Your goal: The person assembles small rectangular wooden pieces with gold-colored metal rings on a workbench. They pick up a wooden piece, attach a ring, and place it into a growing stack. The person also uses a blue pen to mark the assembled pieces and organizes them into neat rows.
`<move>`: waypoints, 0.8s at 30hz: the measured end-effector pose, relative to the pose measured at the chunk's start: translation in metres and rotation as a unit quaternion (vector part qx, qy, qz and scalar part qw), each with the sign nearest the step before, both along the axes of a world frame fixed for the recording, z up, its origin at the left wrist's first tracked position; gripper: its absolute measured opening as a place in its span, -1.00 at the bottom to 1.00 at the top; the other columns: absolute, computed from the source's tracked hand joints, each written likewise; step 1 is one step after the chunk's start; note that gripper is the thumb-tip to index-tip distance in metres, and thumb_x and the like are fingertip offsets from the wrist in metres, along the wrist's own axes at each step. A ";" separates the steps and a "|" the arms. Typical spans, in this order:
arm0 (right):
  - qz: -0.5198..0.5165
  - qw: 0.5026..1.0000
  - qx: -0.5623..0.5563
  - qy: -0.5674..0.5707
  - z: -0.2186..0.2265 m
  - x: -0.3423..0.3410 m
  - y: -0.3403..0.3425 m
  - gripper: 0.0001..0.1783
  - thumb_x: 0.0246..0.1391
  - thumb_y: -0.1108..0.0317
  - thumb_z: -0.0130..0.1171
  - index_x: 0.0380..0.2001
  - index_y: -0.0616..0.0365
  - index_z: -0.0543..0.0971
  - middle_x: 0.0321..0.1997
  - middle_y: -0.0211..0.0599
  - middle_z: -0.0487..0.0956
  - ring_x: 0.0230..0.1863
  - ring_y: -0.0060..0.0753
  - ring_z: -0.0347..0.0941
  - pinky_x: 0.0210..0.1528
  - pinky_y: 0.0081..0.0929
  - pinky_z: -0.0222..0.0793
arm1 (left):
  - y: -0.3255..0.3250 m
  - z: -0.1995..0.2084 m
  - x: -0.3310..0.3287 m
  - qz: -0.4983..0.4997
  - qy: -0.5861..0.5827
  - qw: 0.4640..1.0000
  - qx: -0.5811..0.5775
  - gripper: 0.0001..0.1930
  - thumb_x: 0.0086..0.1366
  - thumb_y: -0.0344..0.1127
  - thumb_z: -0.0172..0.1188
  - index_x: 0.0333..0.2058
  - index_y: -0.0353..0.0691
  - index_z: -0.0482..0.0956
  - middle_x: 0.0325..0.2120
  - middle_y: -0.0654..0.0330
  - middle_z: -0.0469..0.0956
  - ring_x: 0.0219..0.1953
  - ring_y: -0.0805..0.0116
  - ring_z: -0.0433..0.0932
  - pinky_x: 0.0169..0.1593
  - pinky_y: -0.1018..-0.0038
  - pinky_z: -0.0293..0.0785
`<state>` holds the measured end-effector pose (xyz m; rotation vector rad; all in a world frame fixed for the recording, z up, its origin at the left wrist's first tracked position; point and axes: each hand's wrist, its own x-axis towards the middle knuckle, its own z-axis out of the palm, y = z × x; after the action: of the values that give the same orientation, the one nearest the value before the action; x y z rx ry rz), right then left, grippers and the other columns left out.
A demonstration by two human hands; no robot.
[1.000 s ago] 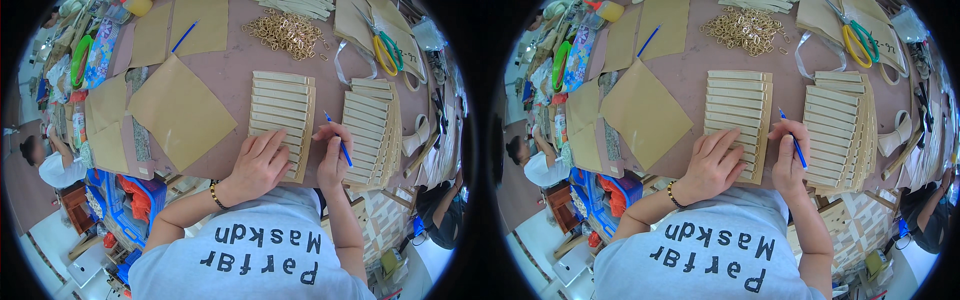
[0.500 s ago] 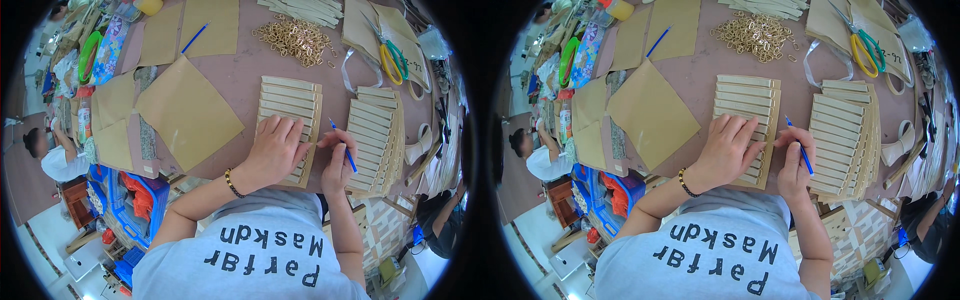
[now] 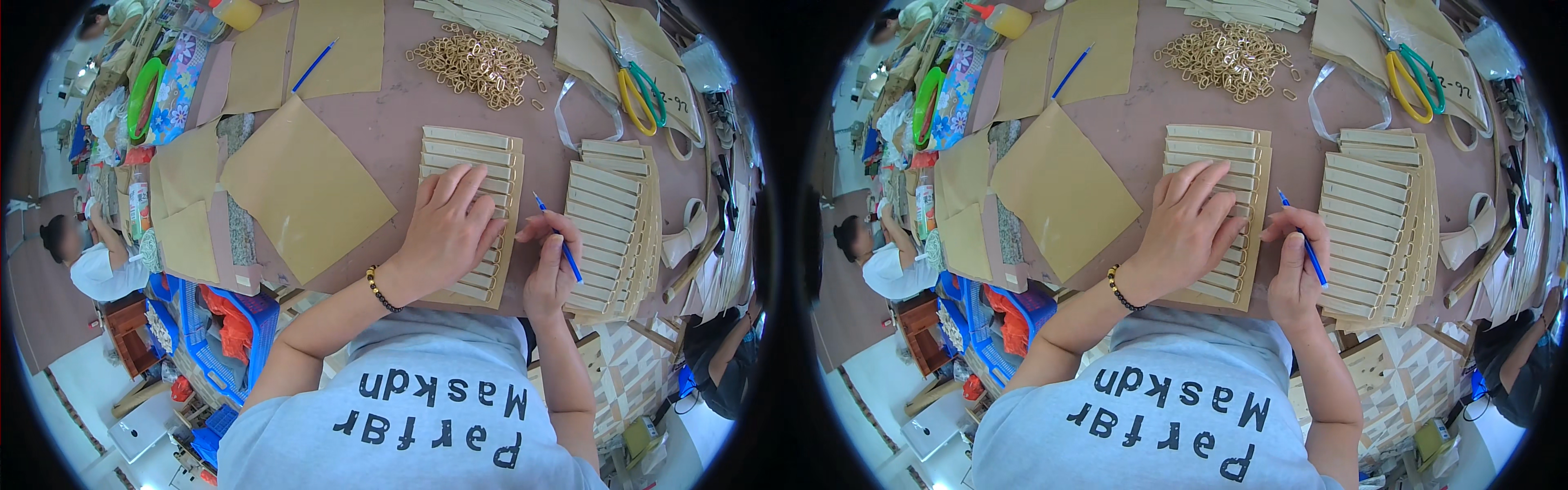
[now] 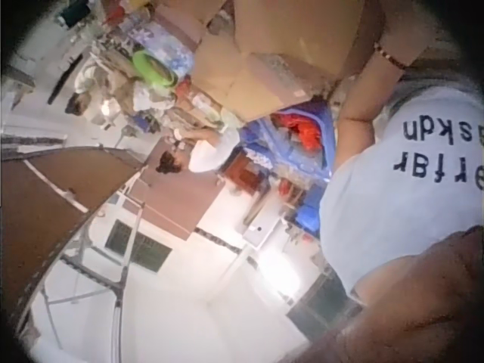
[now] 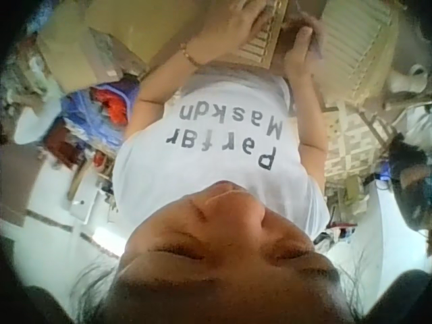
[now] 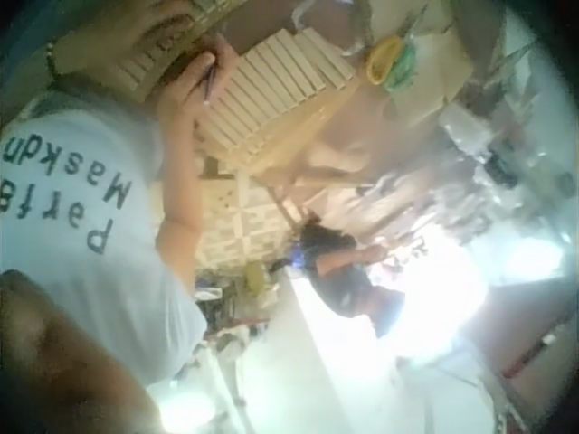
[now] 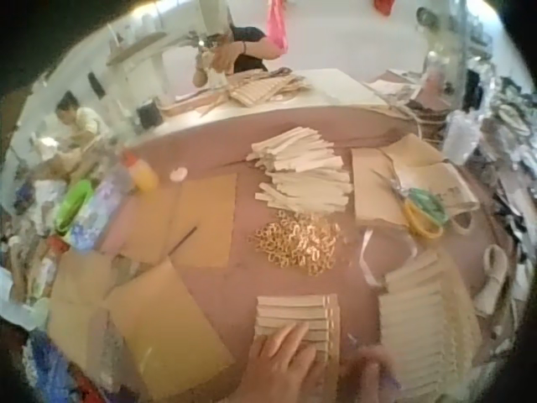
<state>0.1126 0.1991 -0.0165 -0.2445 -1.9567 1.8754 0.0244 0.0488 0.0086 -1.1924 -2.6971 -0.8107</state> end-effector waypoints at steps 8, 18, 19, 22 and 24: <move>0.003 0.999 0.016 -0.034 0.005 0.002 0.001 -0.64 0.39 0.28 -0.22 0.10 0.26 0.36 -0.12 -0.22 0.49 -0.12 -0.46 0.42 0.01 -0.43 0.34 | -0.006 -0.003 -0.008 -0.021 -0.018 0.999 0.019 -0.75 0.15 -0.27 0.28 -0.24 -0.23 0.49 0.04 0.03 0.39 0.13 0.08 0.31 0.10 0.13 0.22; 0.018 0.995 -0.090 -0.041 0.010 0.001 -0.012 -0.61 0.41 0.28 -0.26 0.15 0.28 0.30 0.09 -0.08 0.44 0.13 -0.27 0.39 0.25 -0.27 0.27 | -0.029 0.004 -0.059 0.077 -0.063 0.995 0.003 -0.65 0.03 -0.25 0.39 -0.25 -0.23 0.50 -0.17 0.15 0.41 -0.10 0.09 0.38 0.00 0.24 0.30; 0.023 0.994 -0.091 -0.048 0.010 0.002 -0.013 -0.60 0.41 0.27 -0.26 0.16 0.29 0.30 0.10 -0.08 0.44 0.14 -0.27 0.39 0.25 -0.26 0.27 | -0.029 0.007 -0.063 0.080 -0.080 0.994 -0.007 -0.67 0.02 -0.26 0.40 -0.29 -0.23 0.50 -0.19 0.16 0.42 -0.10 0.10 0.38 0.00 0.25 0.30; 0.023 0.994 -0.096 -0.046 0.010 0.007 -0.015 -0.60 0.41 0.28 -0.27 0.16 0.30 0.27 0.10 -0.07 0.42 0.15 -0.26 0.38 0.27 -0.26 0.25 | -0.030 0.005 -0.067 0.042 -0.071 0.996 0.020 -0.72 0.00 -0.31 0.40 -0.40 -0.23 0.46 -0.30 0.18 0.45 -0.17 0.13 0.40 -0.07 0.26 0.33; 0.031 0.996 -0.085 -0.025 0.007 0.010 -0.016 -0.60 0.40 0.28 -0.27 0.17 0.30 0.27 0.09 -0.06 0.42 0.15 -0.25 0.38 0.27 -0.26 0.26 | -0.032 0.003 -0.065 0.023 -0.089 0.995 0.045 -0.73 0.01 -0.35 0.39 -0.41 -0.24 0.44 -0.36 0.20 0.46 -0.24 0.18 0.43 -0.12 0.30 0.37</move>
<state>0.1231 0.1832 -0.0095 -0.2853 -1.8570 2.0974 -0.0410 0.0169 0.0120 -1.0818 -2.7796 -1.0675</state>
